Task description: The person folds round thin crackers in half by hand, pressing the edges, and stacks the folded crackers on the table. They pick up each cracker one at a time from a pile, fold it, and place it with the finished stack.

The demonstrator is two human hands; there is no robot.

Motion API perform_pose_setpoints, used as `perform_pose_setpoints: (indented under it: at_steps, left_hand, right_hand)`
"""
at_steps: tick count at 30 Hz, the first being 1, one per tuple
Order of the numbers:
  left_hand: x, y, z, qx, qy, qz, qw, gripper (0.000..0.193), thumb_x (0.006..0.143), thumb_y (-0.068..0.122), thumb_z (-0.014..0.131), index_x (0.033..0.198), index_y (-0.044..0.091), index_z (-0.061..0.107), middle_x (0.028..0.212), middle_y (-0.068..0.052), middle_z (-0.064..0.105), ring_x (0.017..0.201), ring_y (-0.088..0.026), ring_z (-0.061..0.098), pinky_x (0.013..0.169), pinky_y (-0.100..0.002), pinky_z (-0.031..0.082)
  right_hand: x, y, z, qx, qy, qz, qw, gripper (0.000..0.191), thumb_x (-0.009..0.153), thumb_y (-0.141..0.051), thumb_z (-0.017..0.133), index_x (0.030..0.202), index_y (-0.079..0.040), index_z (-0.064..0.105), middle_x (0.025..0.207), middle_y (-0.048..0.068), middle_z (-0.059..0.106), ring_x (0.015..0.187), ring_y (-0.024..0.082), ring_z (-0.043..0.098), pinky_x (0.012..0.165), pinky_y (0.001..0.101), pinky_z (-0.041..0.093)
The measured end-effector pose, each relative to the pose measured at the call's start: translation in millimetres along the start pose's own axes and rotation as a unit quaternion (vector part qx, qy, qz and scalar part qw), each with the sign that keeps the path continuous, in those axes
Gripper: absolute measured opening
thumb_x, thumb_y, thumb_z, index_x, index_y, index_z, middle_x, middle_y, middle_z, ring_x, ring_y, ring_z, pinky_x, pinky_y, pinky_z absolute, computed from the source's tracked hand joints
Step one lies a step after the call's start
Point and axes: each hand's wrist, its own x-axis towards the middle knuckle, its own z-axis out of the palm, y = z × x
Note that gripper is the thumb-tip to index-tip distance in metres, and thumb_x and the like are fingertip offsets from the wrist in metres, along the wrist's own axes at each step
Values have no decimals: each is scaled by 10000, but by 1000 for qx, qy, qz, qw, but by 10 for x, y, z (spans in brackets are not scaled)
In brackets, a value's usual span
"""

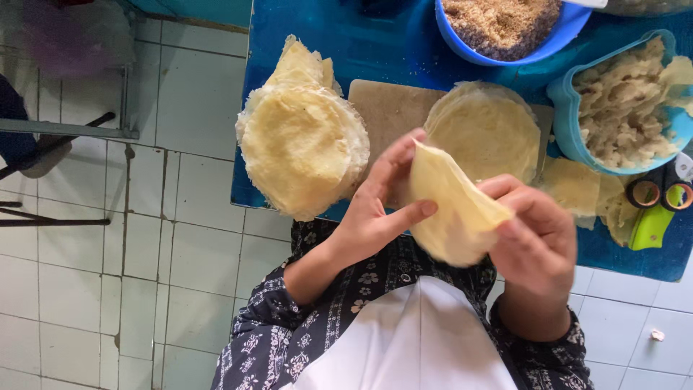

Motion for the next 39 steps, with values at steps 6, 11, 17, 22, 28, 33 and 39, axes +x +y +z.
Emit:
perform_pose_setpoints:
  at_steps: [6, 11, 17, 22, 28, 33, 39]
  left_hand:
    - [-59, -197, -142, -170, 19, -111, 979, 350, 1038, 52, 713, 1360, -32, 604, 1257, -102, 679, 1140, -134, 642, 1002, -293, 548]
    - [-101, -129, -150, -69, 61, -7, 996, 115, 1112, 49, 671, 1201, -23, 658, 1041, -24, 623, 942, -67, 602, 828, -219, 498]
    - [90, 148, -180, 179, -11, 118, 977, 154, 1042, -1, 711, 1184, 45, 673, 937, -55, 650, 791, -128, 642, 675, -236, 493]
    - [298, 228, -104, 255, 6, 140, 957, 189, 1022, 36, 724, 1203, 58, 674, 988, -58, 635, 762, -143, 650, 643, -268, 514]
    - [293, 305, -54, 277, -46, 134, 950, 199, 1011, 53, 741, 1198, 79, 681, 982, -58, 636, 786, -180, 677, 657, -292, 532]
    - [346, 416, -132, 268, -97, 153, 946, 217, 1033, 50, 724, 1242, 80, 672, 1031, -54, 646, 788, -172, 705, 662, -284, 560]
    - [354, 355, 26, 444, 129, 301, 834, 237, 954, 96, 784, 1142, 52, 647, 1004, -93, 638, 842, -255, 666, 714, -363, 541]
  right_hand:
    - [33, -34, -309, 65, -36, 23, 997, 152, 1094, 42, 587, 1111, 156, 686, 1094, 231, 630, 1010, 247, 614, 925, 313, 509]
    - [10, -8, -340, -45, 42, 112, 992, 380, 903, 110, 637, 1279, 133, 581, 1181, 217, 658, 1058, 249, 650, 927, 354, 518]
    - [95, 16, -313, 40, 53, 186, 980, 151, 994, 22, 661, 1078, 146, 637, 930, 245, 682, 763, 283, 672, 661, 387, 554]
    - [184, 60, -78, -7, 13, 80, 997, 140, 1050, -54, 643, 1015, 81, 635, 957, 171, 668, 840, 199, 651, 800, 320, 542]
    - [366, 108, 127, -278, 135, 8, 951, 401, 908, 24, 723, 1264, -45, 550, 1012, 61, 582, 878, 89, 582, 763, 227, 474]
    - [409, -44, -110, -397, -16, -17, 918, 214, 932, 80, 701, 1133, 7, 693, 1137, 108, 557, 1011, 133, 552, 930, 257, 461]
    - [326, 36, -324, 21, -25, 83, 996, 79, 980, 92, 668, 1049, 53, 668, 1093, 122, 632, 1013, 185, 621, 898, 273, 498]
